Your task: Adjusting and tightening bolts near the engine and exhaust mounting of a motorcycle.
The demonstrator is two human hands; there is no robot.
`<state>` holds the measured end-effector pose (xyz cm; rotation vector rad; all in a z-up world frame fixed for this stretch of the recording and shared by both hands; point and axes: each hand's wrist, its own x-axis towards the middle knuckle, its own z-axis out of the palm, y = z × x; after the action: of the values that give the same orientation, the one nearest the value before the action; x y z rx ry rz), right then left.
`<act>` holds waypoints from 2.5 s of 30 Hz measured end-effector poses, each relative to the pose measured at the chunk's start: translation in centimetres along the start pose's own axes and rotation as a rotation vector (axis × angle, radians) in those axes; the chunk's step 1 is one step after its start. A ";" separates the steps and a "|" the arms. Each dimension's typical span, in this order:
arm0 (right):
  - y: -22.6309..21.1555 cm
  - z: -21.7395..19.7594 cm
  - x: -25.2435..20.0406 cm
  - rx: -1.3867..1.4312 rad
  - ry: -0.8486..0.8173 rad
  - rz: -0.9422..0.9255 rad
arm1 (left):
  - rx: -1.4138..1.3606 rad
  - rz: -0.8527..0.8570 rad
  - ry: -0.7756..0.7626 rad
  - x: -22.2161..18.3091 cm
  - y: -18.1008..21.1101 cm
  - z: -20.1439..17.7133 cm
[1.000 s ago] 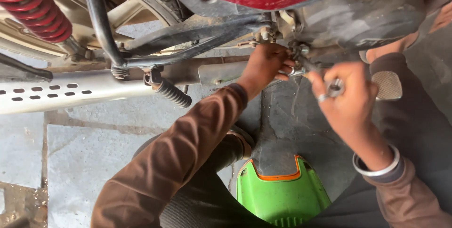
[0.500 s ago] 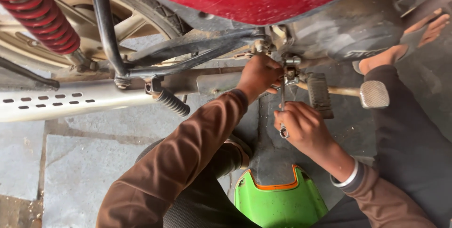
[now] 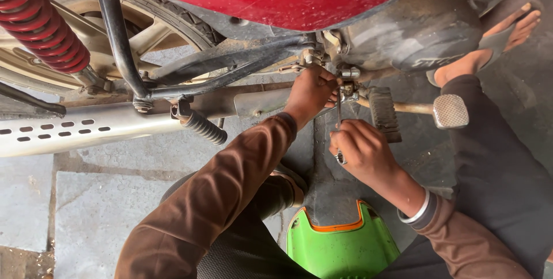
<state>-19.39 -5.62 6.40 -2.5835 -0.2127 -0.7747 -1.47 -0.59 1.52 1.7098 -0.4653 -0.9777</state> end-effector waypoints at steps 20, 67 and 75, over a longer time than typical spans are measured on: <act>1.1 -2.0 2.4 0.139 0.057 0.120 | 0.100 0.099 0.014 1.0 -1.3 0.0; -2.3 1.2 1.5 -0.095 -0.108 0.202 | -0.106 -0.047 -0.112 0.8 -0.3 -0.8; -1.1 2.5 -0.4 0.053 -0.117 0.310 | -0.403 -0.166 -0.124 0.2 -0.5 0.1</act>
<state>-18.82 -3.56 4.71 -2.5297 0.1294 -0.4990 -1.54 -0.60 0.96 1.3438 -0.1891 -1.2118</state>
